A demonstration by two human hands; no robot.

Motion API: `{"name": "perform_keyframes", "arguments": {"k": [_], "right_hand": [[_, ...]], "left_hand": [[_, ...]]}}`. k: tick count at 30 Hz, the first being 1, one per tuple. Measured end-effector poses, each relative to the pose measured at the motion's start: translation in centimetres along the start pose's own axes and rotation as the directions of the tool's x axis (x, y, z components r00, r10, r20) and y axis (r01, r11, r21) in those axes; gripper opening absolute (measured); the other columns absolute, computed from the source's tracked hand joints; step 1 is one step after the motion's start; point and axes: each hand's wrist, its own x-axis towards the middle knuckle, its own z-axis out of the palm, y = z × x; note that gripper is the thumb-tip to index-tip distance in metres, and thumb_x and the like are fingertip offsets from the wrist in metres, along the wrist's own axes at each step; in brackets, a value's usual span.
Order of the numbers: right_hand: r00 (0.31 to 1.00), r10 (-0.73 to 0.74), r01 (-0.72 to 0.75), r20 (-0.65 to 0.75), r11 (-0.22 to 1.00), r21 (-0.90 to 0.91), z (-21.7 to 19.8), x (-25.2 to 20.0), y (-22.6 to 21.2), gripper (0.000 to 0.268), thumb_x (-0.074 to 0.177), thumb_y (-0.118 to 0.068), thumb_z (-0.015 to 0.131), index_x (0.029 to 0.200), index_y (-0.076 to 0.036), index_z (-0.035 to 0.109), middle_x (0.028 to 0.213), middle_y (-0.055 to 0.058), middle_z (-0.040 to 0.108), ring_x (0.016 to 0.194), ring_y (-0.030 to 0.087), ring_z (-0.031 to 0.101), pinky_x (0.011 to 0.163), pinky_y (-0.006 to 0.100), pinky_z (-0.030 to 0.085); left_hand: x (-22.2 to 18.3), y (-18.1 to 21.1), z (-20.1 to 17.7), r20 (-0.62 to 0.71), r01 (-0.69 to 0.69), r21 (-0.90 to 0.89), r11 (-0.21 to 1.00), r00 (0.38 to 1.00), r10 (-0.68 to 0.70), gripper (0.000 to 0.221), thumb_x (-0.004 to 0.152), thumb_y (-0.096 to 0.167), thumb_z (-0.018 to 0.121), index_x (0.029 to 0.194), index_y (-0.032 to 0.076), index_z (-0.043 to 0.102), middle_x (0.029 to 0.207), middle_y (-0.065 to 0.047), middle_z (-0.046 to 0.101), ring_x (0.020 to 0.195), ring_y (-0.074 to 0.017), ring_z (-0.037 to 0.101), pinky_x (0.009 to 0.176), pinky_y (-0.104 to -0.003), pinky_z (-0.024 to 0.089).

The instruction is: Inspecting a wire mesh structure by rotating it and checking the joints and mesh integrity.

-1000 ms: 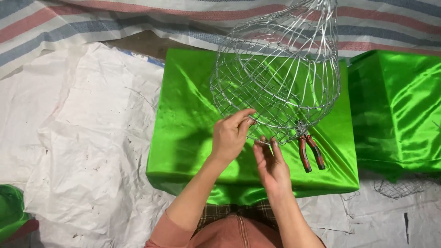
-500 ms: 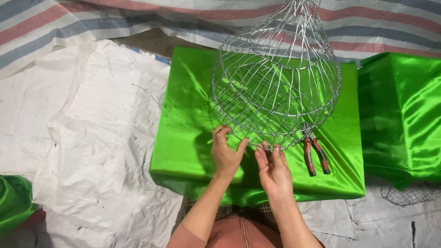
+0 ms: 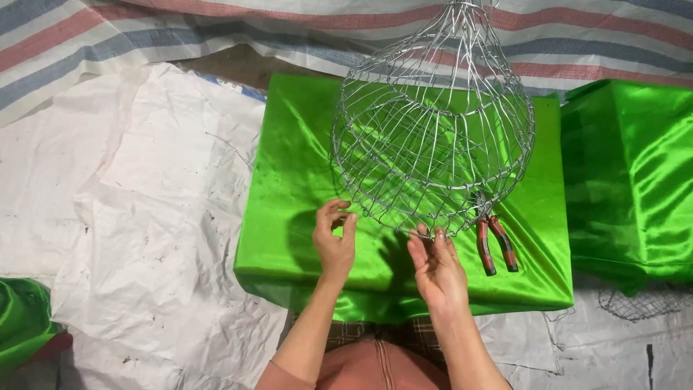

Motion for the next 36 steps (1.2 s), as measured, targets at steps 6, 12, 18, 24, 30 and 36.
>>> {"name": "perform_keyframes", "arguments": {"k": [6, 12, 18, 24, 30, 36], "right_hand": [[1.0, -0.002, 0.002, -0.028, 1.0, -0.022, -0.8, 0.3, 0.6, 0.019, 0.101, -0.009, 0.057, 0.12, -0.009, 0.063, 0.127, 0.023, 0.068, 0.112, 0.04, 0.068, 0.094, 0.054, 0.06], [0.999, -0.047, 0.045, -0.025, 0.995, -0.09, -1.5, 1.2, 0.7, 0.025, 0.102, -0.005, 0.054, 0.127, -0.007, 0.059, 0.129, 0.023, 0.066, 0.115, 0.04, 0.067, 0.097, 0.053, 0.058], [0.998, -0.058, 0.055, -0.029, 0.994, -0.09, -0.7, 0.4, 0.3, 0.028, 0.101, -0.002, 0.054, 0.128, -0.006, 0.059, 0.129, 0.024, 0.066, 0.114, 0.041, 0.067, 0.096, 0.052, 0.059], [0.999, -0.03, 0.029, -0.017, 0.997, -0.077, -0.4, -0.2, -0.6, 0.038, 0.1, 0.0, 0.052, 0.136, -0.007, 0.057, 0.13, 0.023, 0.064, 0.118, 0.04, 0.065, 0.099, 0.052, 0.057], [0.995, -0.1, 0.1, 0.015, 0.994, -0.049, 1.4, -1.6, -2.3, 0.041, 0.098, 0.002, 0.054, 0.138, -0.005, 0.057, 0.129, 0.024, 0.065, 0.116, 0.038, 0.066, 0.1, 0.05, 0.058], [0.986, -0.154, 0.153, 0.058, 0.988, 0.021, 2.5, -1.6, -2.6, 0.044, 0.097, 0.002, 0.057, 0.14, -0.006, 0.056, 0.129, 0.025, 0.065, 0.113, 0.037, 0.067, 0.098, 0.048, 0.06]], "left_hand": [[0.3, 3.0, 0.9, 0.046, -0.387, 0.277, 0.879, 0.92, 0.39, 0.035, 0.085, 0.014, 0.079, 0.115, 0.006, 0.065, 0.117, -0.01, 0.063, 0.099, -0.0265, 0.067, 0.078, -0.036, 0.06], [0.6, 1.4, 2.6, 0.091, -0.522, 0.533, 0.666, 0.818, 0.568, 0.04, 0.084, 0.045, 0.079, 0.104, 0.012, 0.07, 0.107, -0.004, 0.059, 0.091, -0.0198, 0.064, 0.074, -0.034, 0.057], [0.5, 1.8, 2.4, 0.142, -0.501, 0.541, 0.675, 0.846, 0.514, 0.03, 0.089, 0.04, 0.076, 0.101, 0.013, 0.072, 0.095, -0.003, 0.065, 0.085, -0.0195, 0.067, 0.07, -0.035, 0.054], [1.4, 2.9, 1.3, 0.289, -0.489, 0.341, 0.803, 0.867, 0.405, 0.021, 0.089, 0.029, 0.077, 0.1, 0.011, 0.074, 0.095, -0.004, 0.072, 0.084, -0.0226, 0.068, 0.074, -0.035, 0.053], [3.6, 7.3, 1.9, 0.356, -0.44, 0.278, 0.854, 0.873, 0.334, 0.017, 0.09, 0.024, 0.076, 0.1, 0.009, 0.075, 0.09, -0.006, 0.074, 0.08, -0.023, 0.069, 0.071, -0.035, 0.054], [5.1, 10.9, 2.7, 0.337, -0.354, 0.247, 0.902, 0.904, 0.263, 0.016, 0.09, 0.017, 0.077, 0.102, 0.007, 0.075, 0.087, -0.009, 0.075, 0.075, -0.0223, 0.067, 0.071, -0.036, 0.054]]}}
